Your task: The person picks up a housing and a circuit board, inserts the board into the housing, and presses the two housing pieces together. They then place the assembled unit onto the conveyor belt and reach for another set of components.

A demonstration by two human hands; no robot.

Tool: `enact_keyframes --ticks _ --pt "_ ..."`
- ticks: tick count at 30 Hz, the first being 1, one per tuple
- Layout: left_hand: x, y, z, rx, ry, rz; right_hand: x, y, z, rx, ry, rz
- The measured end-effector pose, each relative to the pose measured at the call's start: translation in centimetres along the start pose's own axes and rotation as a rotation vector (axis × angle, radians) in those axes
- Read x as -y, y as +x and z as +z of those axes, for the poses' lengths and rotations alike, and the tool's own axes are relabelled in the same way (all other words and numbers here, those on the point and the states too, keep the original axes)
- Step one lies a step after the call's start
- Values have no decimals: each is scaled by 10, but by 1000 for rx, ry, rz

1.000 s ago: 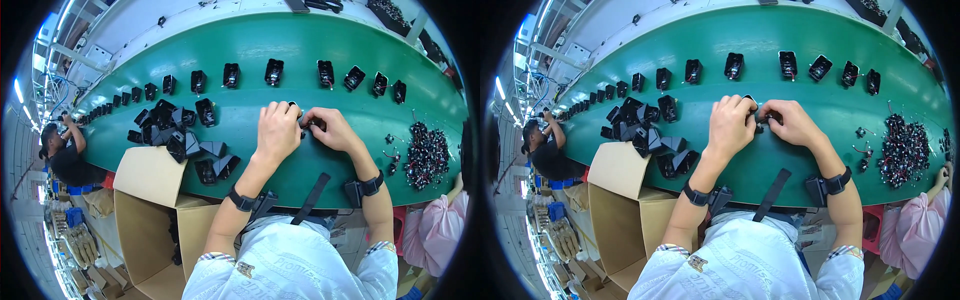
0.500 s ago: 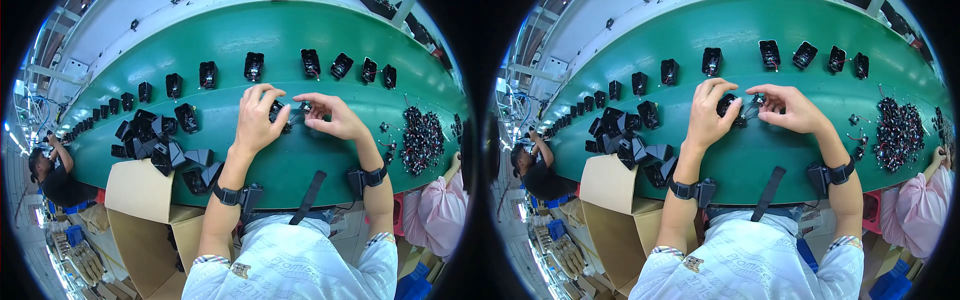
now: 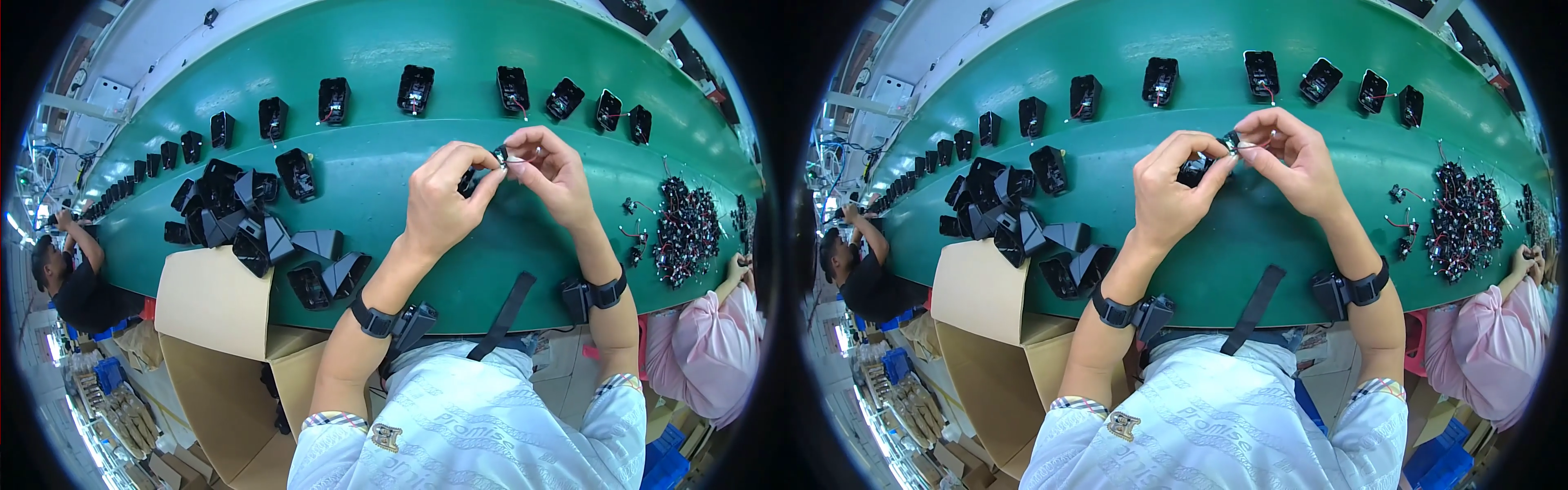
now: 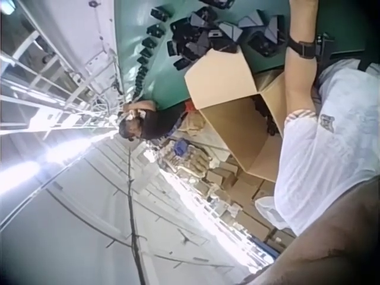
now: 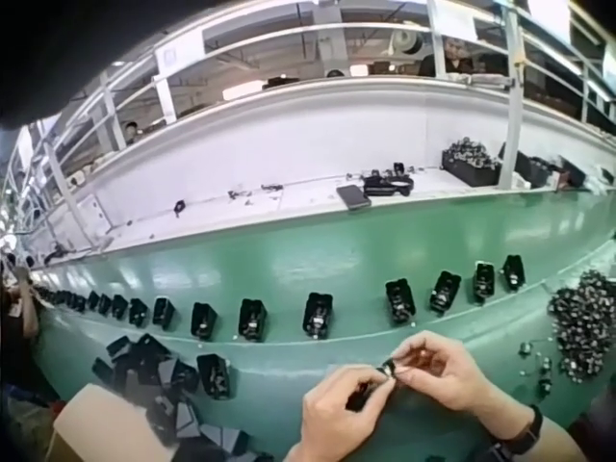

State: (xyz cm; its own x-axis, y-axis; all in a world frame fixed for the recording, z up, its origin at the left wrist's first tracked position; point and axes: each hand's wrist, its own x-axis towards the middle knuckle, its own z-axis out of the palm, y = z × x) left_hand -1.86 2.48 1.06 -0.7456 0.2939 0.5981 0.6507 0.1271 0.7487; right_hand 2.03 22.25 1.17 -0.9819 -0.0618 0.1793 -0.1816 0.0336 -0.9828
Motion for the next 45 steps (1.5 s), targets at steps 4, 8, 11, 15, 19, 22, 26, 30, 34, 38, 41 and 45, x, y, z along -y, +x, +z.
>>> enact_keyframes --ticks 4,8,11,15,19,22,26,30,34,38,41,45 --pt "4 -4 5 -53 35 80 2 1 0 14 -22 -62" --pt "-5 -5 6 -48 45 29 13 -3 1 48 -115 -45" --pt "-6 -5 10 -58 -5 -1 11 0 0 24 -189 -63" --pt "0 -6 12 -40 20 77 9 -4 6 -102 -79 -51" --pt "-1 -7 7 27 -6 72 5 -2 -1 -35 -10 -101" --pt "-10 4 -15 122 63 -26 6 -1 -6 -62 -72 -85" --pt "13 7 -44 335 365 -63 6 3 -15 -98 31 -11" --pt "14 6 -49 531 454 -140 3 -1 -9 36 28 105" --pt "15 6 -40 543 384 -169 5 -1 -2 -3 -135 44" --pt "8 3 -24 559 265 -159 2 0 -3 -30 -317 -80" --pt "8 0 -17 519 220 -126 0 0 -3 -28 -311 -47" --pt "8 6 -23 426 84 -200 3 -1 -4 -50 -325 -61"
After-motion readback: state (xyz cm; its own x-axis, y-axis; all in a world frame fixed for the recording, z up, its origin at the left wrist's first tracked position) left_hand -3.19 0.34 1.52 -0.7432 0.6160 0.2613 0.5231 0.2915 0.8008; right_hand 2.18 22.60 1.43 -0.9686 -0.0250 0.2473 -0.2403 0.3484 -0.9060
